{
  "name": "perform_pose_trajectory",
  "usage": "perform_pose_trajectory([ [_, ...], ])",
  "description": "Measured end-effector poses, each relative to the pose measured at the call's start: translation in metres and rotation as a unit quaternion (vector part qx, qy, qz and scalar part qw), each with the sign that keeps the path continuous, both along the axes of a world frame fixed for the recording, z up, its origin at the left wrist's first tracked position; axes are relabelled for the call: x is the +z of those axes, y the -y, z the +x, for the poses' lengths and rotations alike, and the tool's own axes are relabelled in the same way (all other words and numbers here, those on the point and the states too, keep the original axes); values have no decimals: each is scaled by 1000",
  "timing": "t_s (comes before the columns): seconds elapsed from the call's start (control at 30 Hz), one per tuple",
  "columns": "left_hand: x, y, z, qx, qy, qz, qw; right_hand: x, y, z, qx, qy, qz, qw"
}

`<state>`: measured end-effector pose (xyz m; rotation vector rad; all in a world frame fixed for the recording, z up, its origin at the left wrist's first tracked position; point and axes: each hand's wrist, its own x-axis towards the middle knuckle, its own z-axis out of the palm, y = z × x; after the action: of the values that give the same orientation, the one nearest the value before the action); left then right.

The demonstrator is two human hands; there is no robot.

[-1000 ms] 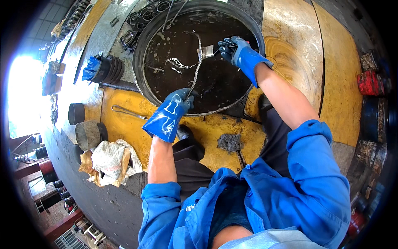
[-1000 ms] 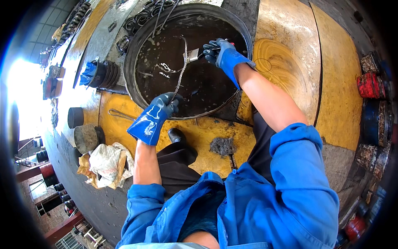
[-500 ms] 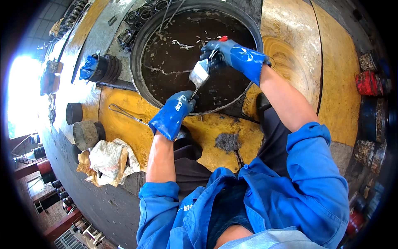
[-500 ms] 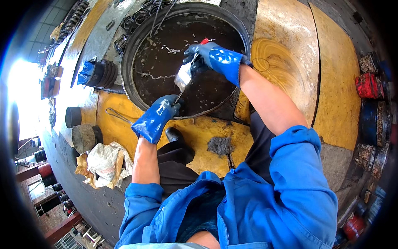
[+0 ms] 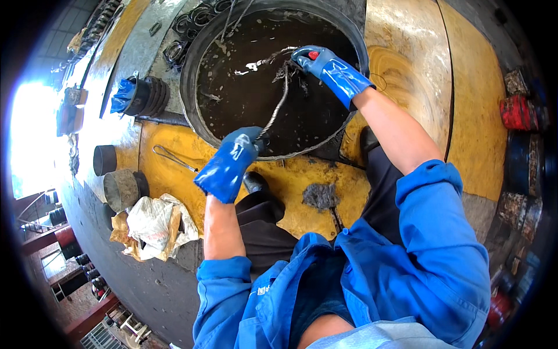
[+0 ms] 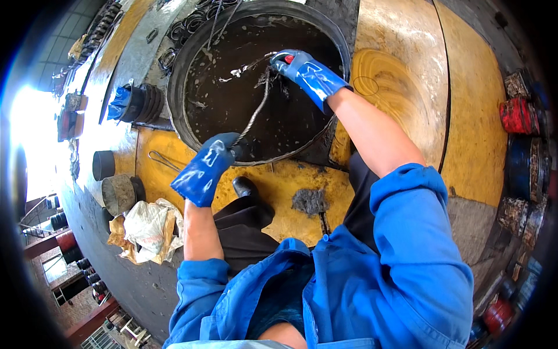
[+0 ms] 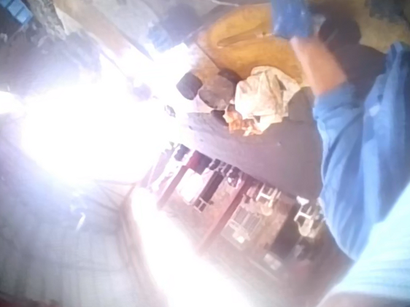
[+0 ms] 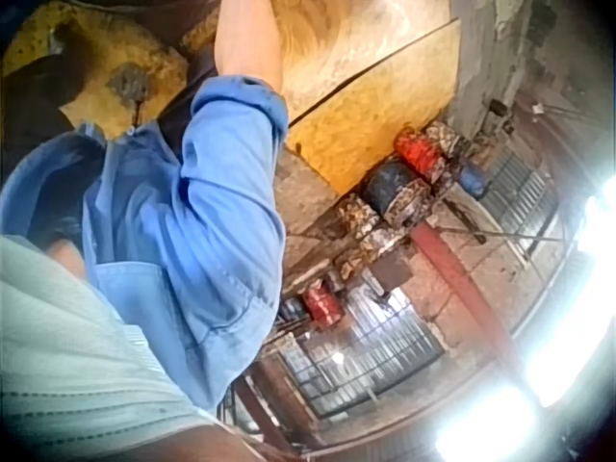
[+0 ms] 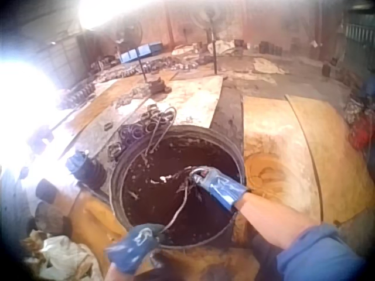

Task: The person cleans a metal ring using a brush inside a bucket of liquid, rotating the ring to reach all sides.

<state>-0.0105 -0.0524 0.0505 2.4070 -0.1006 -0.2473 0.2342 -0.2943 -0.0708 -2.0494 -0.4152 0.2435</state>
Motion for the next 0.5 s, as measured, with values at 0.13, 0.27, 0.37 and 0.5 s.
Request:
perform_pose_trajectory([
  [0.13,-38,-31,20,30,-112,39,992,17,-9,-22,8,113,-10,993],
  [0.27,-53,-27,21,-6,42,50,998,17,-10,-19,-5,88,-17,996],
  [0.37,-60,-28,19,-8,90,46,995,24,-20,-24,-29,-90,22,995],
  [0.5,-50,-22,14,2,105,-2,994,37,-35,-37,-71,-273,111,953],
])
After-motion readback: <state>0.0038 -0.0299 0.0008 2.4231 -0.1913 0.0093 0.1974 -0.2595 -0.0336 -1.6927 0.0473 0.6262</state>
